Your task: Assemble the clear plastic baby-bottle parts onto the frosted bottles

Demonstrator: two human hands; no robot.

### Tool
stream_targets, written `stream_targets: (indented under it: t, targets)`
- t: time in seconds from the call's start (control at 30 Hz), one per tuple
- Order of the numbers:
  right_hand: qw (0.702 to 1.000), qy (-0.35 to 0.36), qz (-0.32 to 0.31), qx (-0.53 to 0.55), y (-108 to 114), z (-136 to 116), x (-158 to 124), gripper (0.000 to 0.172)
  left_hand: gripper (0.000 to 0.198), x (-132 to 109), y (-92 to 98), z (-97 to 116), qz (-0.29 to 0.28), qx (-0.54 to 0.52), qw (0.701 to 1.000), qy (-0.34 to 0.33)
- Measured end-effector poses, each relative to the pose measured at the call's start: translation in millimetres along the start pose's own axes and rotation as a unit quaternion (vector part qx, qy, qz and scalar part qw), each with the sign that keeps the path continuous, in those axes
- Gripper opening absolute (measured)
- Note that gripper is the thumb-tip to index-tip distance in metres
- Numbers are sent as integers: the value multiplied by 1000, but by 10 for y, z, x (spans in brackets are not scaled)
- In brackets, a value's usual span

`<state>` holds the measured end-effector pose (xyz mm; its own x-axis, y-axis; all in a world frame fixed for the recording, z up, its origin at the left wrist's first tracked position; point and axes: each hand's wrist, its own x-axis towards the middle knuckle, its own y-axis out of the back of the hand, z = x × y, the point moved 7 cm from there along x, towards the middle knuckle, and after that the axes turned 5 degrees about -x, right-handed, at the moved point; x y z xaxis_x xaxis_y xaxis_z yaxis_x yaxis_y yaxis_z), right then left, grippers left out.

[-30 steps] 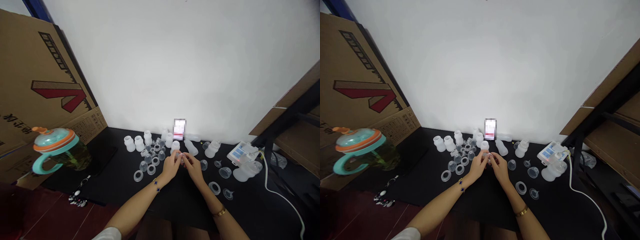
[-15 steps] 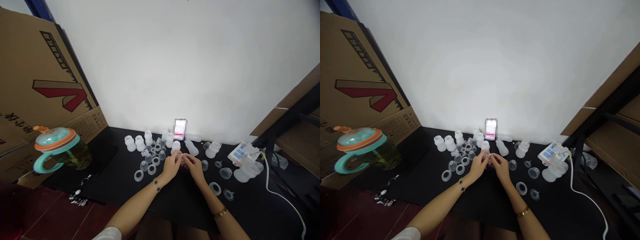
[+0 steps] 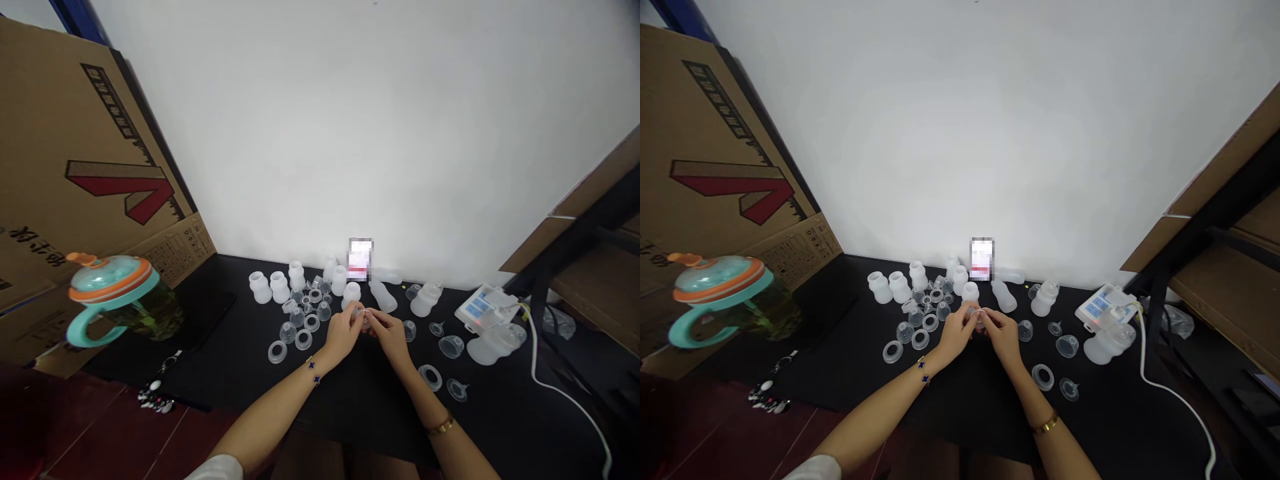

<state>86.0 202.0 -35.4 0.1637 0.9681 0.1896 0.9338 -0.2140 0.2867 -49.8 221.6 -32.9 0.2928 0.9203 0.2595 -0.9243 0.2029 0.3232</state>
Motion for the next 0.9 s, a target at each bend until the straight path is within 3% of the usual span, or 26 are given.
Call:
stream_targets:
  t: [0.9]
  targets:
    - [999,16,4,-32,8,46,-5,38,22,1,-5,7,-1,25,1000,-11]
